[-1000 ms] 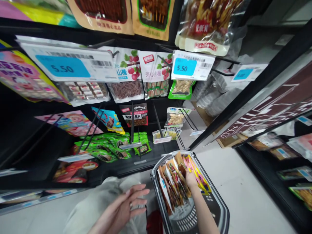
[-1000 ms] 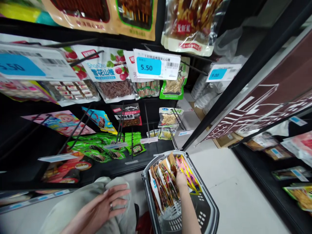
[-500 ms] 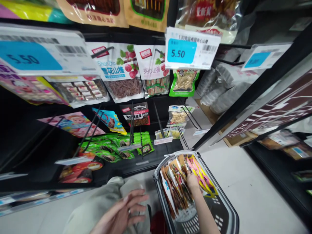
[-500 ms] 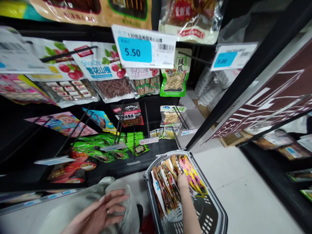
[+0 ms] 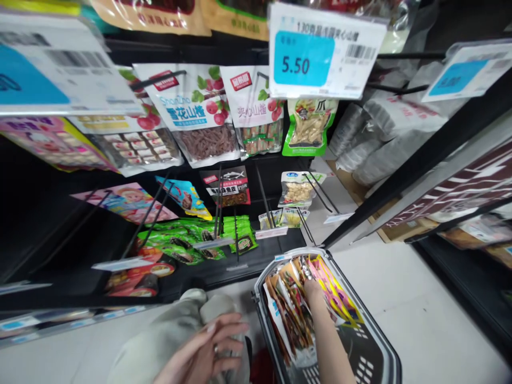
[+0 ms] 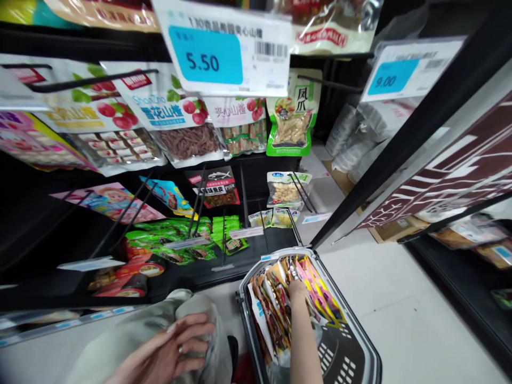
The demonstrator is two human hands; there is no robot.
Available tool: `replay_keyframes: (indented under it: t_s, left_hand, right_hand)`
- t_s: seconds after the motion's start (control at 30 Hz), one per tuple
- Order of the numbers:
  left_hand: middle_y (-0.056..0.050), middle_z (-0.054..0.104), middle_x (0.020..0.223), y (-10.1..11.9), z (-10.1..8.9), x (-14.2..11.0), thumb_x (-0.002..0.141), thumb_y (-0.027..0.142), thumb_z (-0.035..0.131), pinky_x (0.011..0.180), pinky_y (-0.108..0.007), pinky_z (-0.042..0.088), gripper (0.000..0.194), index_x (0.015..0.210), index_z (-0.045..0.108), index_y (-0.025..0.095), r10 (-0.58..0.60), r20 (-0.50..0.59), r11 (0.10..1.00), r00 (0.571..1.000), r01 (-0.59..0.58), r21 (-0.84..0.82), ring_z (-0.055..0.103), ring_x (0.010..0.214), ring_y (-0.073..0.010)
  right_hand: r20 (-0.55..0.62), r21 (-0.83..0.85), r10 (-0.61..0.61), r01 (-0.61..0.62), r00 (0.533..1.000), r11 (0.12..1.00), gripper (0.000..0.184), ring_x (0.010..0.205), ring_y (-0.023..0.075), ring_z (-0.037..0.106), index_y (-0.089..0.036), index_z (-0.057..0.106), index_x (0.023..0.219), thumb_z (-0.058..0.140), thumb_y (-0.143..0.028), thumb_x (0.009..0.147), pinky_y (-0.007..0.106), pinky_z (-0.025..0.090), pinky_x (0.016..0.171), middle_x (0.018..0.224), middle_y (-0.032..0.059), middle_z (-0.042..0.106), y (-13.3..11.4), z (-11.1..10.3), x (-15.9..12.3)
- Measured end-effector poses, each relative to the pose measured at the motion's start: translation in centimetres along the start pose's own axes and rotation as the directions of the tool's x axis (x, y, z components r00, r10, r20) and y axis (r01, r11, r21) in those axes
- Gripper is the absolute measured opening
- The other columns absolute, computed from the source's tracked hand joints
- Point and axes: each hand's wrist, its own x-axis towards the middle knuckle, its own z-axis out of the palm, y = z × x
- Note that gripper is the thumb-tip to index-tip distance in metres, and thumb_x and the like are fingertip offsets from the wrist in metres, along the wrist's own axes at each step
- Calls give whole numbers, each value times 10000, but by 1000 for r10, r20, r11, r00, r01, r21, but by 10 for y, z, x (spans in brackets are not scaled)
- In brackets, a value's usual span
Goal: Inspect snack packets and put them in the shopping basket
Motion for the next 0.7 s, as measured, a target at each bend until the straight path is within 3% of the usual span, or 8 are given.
replay_keyframes:
  t_s: [0.13,0.37,0.7]
  left_hand:
    - [-122,642,1091,-1,-1,-1,811,344,518,813,-386,436,316,1046,647,178,9,6,1000,1000,-9,-26,587,879,-229]
    - [-116,648,1097,1,-1,-1,794,355,541,812,-384,436,320,1030,644,166,5,42,1000,999,-4,-19,592,880,-225]
    - [-134,649,1072,2,-1,-5,754,376,598,814,-399,435,374,1038,634,136,16,16,998,1000,-15,-55,593,864,-234]
  right_hand:
    - [20,-17,-11,11,1000,1000,237,897,176,589,-144,570,1021,535,-308,853,379,489,776,1028,59,599,0,-1,-13]
    - [-32,-75,17,-20,999,997,236,876,168,597,-145,572,1012,518,-320,863,369,494,764,1003,53,610,24,-3,-41]
    - [-5,-110,-15,15,1000,994,216,874,166,596,-152,579,995,529,-312,857,363,493,762,994,47,610,32,9,-25]
